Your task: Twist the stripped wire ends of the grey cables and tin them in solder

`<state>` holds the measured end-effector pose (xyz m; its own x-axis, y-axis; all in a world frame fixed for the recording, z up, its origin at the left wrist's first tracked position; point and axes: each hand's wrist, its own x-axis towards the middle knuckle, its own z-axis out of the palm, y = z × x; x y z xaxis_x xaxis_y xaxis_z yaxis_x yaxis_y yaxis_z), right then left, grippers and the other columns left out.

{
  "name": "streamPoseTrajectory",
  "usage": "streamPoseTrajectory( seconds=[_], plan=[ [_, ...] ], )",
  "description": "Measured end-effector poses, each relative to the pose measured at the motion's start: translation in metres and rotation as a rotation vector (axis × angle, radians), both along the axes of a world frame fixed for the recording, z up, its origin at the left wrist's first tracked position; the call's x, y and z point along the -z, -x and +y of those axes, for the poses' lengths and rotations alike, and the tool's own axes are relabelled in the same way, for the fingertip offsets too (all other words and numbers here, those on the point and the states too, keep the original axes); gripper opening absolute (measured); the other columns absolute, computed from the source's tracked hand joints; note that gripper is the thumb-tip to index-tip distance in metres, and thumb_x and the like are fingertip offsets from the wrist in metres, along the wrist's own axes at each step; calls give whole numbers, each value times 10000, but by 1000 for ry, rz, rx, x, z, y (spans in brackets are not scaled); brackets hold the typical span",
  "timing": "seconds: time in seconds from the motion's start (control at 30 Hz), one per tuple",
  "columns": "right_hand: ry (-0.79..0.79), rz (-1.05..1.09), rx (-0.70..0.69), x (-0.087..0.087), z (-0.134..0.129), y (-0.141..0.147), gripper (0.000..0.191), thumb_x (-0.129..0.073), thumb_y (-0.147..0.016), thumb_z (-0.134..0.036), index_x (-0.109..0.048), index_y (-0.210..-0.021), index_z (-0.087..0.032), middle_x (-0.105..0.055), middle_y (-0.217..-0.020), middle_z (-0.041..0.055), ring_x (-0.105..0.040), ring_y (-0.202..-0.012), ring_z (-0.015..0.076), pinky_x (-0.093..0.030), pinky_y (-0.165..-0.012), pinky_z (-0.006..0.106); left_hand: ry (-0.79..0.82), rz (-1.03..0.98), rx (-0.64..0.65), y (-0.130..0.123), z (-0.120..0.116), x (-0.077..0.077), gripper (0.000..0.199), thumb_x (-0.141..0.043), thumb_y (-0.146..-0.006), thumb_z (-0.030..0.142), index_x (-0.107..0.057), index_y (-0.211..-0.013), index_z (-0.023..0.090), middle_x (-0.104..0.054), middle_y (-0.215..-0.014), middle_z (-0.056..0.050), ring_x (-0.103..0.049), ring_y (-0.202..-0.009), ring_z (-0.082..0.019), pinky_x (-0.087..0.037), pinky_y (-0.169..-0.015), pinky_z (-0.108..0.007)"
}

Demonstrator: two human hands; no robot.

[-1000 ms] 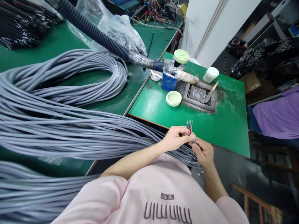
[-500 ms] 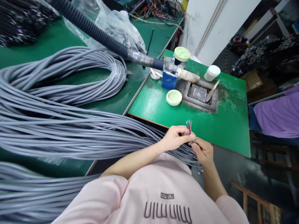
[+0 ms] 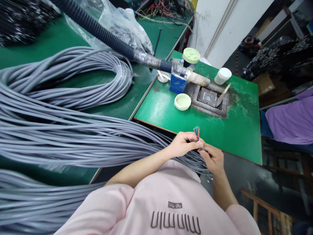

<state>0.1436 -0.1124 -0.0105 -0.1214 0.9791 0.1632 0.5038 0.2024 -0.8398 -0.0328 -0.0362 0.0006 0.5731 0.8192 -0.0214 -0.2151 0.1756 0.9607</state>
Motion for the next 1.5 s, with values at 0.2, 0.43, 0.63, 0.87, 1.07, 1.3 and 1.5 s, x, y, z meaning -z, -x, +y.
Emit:
streamPoseTrajectory(
  seconds=[0.2, 0.43, 0.63, 0.87, 1.07, 1.3, 1.5],
  plan=[
    [-7, 15, -38, -4, 0, 3, 159, -559, -896, -218, -610, -747, -197, -570, -665, -6, -529, -615, 131, -396, -610, 280, 69, -43, -22, 0, 0, 1, 438, -656, -824, 496, -670, -596, 122, -736, -791, -98, -635, -693, -146, -495, -667, -258],
    [-2, 43, -48, -7, -1, 6, 173, -563, -894, -193, -569, -722, -188, -473, -630, -30, -452, -588, 104, -336, -592, 265, 67, -50, -47, 1, -1, -2, 441, -663, -822, 481, -662, -565, 123, -751, -800, -98, -674, -731, -155, -507, -698, -247],
    [6, 60, -59, -5, -2, 5, 171, -551, -901, -191, -568, -731, -186, -469, -640, -27, -457, -602, 108, -326, -601, 271, 62, -51, -48, 1, -2, -2, 412, -668, -827, 446, -670, -568, 126, -753, -798, -94, -673, -728, -149, -502, -687, -238],
    [1, 65, -49, -9, -2, 6, 180, -558, -902, -183, -551, -723, -189, -435, -626, -39, -420, -582, 95, -306, -586, 265, 79, -30, -56, 1, -1, -3, 413, -679, -808, 466, -677, -579, 123, -746, -788, -96, -655, -699, -146, -490, -673, -243],
    [-5, 34, -28, -7, -3, 8, 174, -579, -892, -187, -569, -719, -190, -433, -613, -43, -416, -569, 91, -301, -575, 263, 118, -3, -85, 2, 1, -9, 431, -679, -794, 502, -684, -578, 129, -741, -761, -88, -642, -682, -148, -489, -677, -256],
    [9, 26, -22, -6, -3, 9, 170, -590, -887, -203, -584, -718, -191, -475, -617, -35, -441, -575, 99, -321, -581, 267, 170, -9, -81, 3, 2, -8, 442, -679, -785, 521, -700, -577, 132, -731, -722, -82, -615, -640, -133, -480, -658, -254],
    [16, 33, -30, -7, -3, 10, 159, -589, -888, -203, -593, -729, -189, -476, -619, -35, -442, -578, 96, -320, -584, 263, 186, 5, -109, 2, 2, -7, 442, -688, -775, 519, -694, -552, 138, -703, -654, -66, -587, -606, -123, -467, -625, -246]
  ],
)
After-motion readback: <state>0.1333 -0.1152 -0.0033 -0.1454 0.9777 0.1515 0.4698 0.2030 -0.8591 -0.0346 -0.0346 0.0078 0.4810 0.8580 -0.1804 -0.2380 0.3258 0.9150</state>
